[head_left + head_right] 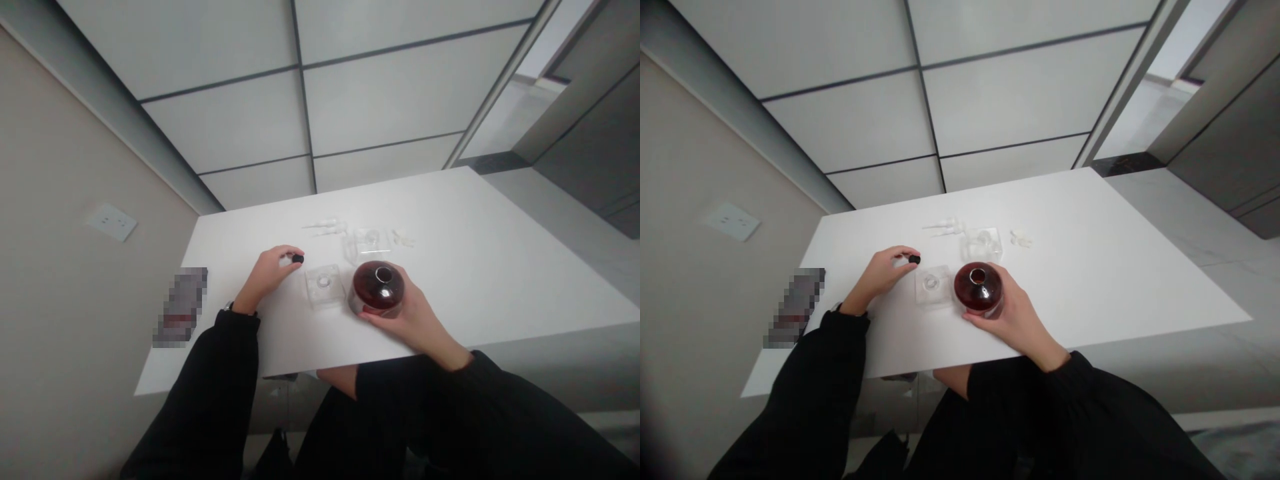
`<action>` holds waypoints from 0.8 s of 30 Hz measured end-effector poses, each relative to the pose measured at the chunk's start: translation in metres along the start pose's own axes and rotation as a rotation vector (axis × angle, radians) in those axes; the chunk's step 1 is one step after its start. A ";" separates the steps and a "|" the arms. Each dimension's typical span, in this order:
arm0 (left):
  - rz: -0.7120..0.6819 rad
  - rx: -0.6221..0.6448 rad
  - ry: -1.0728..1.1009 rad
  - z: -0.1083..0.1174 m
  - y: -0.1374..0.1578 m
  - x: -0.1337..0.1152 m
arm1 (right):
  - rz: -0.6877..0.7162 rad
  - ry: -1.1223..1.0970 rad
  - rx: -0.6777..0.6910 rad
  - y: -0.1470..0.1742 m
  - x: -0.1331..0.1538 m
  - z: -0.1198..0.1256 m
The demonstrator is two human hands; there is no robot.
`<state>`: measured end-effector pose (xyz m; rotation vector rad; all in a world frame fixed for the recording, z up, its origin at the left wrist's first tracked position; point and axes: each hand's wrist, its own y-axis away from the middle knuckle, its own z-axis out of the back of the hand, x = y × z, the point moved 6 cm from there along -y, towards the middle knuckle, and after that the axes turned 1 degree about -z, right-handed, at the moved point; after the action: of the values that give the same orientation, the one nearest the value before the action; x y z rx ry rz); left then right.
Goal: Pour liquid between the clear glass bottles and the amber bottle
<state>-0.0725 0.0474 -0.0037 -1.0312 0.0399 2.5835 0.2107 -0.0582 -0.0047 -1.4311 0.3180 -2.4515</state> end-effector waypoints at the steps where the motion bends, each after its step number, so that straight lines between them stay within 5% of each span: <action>1: 0.004 0.014 -0.020 0.000 0.000 -0.001 | 0.012 0.009 -0.008 0.000 0.000 0.000; 15: 0.121 -0.053 -0.215 0.012 0.001 0.011 | 0.022 0.040 -0.009 0.004 -0.002 0.000; 24: 0.013 -0.177 -0.161 0.020 0.005 0.007 | -0.015 -0.008 0.022 0.004 0.001 -0.001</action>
<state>-0.0917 0.0478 0.0056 -0.8787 -0.2272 2.7112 0.2101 -0.0624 -0.0052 -1.4392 0.2782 -2.4529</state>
